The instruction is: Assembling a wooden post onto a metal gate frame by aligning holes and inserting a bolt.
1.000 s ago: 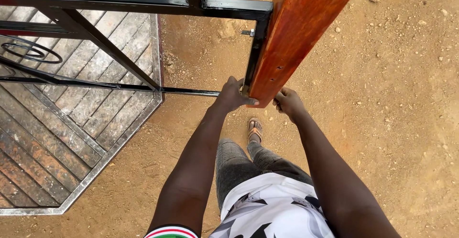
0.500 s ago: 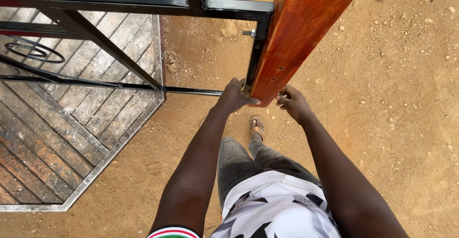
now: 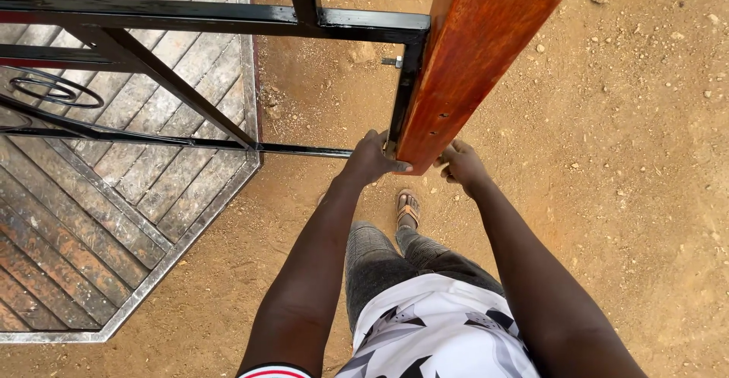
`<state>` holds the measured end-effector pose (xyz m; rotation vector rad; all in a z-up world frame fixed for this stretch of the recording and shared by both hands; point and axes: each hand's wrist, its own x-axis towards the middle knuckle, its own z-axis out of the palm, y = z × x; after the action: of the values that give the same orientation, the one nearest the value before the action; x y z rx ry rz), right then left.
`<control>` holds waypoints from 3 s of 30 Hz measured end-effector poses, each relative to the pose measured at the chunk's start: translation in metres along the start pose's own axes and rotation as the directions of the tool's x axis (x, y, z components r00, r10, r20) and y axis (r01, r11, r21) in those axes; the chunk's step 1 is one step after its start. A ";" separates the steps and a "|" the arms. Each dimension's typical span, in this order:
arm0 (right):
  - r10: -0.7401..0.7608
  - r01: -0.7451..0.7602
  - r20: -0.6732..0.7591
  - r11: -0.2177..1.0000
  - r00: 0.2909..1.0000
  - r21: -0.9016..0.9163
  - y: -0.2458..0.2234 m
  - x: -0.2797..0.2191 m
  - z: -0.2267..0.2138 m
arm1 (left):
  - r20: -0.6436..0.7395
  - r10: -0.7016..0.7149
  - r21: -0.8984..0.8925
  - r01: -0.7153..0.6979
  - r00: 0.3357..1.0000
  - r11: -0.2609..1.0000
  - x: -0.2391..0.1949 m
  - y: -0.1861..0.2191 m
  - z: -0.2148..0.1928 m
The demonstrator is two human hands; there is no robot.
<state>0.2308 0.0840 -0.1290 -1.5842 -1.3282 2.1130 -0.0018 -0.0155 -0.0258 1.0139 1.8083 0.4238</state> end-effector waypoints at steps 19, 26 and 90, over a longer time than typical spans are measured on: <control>-0.069 0.068 0.049 0.997 0.996 0.028 0.012 -0.005 -0.011 | 0.032 -0.035 -0.029 0.036 0.999 0.999 -0.004 0.008 -0.003; 0.023 -0.025 -0.066 0.999 0.998 -0.024 0.003 -0.007 0.006 | 0.009 -0.025 -0.018 0.025 1.000 1.000 -0.009 0.010 -0.004; 0.133 -0.133 0.053 0.991 0.990 -0.005 -0.019 -0.017 0.002 | 0.047 -0.032 0.040 0.031 0.998 0.999 -0.004 0.007 -0.014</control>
<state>0.2295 0.0843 -0.1035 -1.6722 -1.2727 2.2467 -0.0099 -0.0124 -0.0121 1.0129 1.7938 0.3433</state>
